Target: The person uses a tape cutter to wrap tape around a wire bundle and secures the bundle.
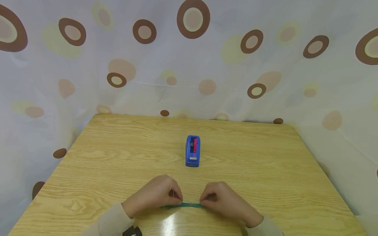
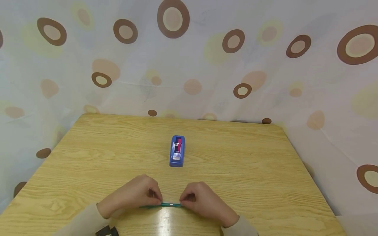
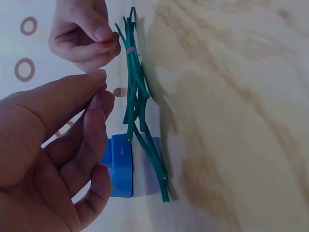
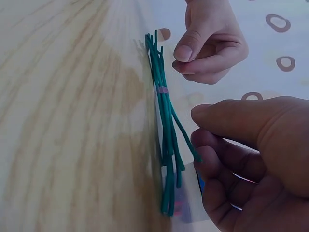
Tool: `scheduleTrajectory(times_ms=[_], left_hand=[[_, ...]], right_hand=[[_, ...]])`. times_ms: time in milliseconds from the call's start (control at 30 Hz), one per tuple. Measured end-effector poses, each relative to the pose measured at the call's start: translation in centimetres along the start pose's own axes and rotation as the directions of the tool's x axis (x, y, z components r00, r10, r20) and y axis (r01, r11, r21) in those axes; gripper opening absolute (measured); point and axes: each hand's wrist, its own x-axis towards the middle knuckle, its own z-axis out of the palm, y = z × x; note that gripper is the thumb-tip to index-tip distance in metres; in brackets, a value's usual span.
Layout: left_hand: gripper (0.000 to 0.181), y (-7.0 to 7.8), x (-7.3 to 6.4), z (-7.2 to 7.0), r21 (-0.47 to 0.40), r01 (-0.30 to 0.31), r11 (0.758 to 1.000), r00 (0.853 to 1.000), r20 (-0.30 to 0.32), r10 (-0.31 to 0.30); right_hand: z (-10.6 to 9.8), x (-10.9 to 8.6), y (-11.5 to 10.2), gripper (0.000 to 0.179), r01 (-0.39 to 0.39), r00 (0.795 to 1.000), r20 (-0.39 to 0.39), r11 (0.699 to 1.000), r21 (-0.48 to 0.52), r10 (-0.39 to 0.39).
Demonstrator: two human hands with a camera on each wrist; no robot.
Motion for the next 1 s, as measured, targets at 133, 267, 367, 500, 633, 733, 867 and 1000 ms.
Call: scheduleTrajectory(times_ms=[133,267,367,500,633,733,867,1000], left_hand=[[0.002,-0.2,0.0,-0.2,-0.024,-0.018,1.000,1.000,-0.014,0.018],[0.004,-0.3,0.1,-0.4,-0.047,-0.060,0.997,0.997,-0.043,0.058],[0.004,-0.2,0.2,-0.6,-0.072,-0.085,0.994,0.994,-0.069,0.080],[0.004,0.0,0.3,-1.0,-0.115,-0.079,0.990,0.994,-0.090,0.069],[0.006,0.2,0.4,-1.4,-0.147,-0.067,0.987,0.992,-0.113,0.050],[0.005,0.4,0.5,-1.8,-0.156,-0.077,0.985,0.988,-0.143,0.055],[0.005,0.6,0.8,-2.2,-0.167,-0.119,0.979,0.977,-0.197,0.085],[0.006,0.7,0.9,-2.6,-0.176,-0.146,0.974,0.962,-0.255,0.098]], right_hand=[[-0.2,0.2,-0.2,0.006,0.011,1.000,-0.015,1.000,0.010,-0.011],[-0.4,0.5,-0.5,0.007,0.001,1.000,-0.024,1.000,0.015,0.000],[-0.7,0.6,-0.7,0.007,0.004,0.999,-0.032,1.000,0.014,-0.004],[-1.1,0.9,-1.0,0.005,0.022,0.998,-0.052,1.000,0.007,-0.021],[-1.5,1.0,-1.1,0.005,0.064,0.994,-0.090,0.998,0.003,-0.064],[-1.8,1.1,-1.3,0.004,0.100,0.988,-0.118,0.995,0.021,-0.097],[-2.2,1.2,-1.4,0.003,0.142,0.978,-0.157,0.990,0.027,-0.136],[-2.7,1.2,-1.4,0.010,0.176,0.965,-0.201,0.984,0.012,-0.170]])
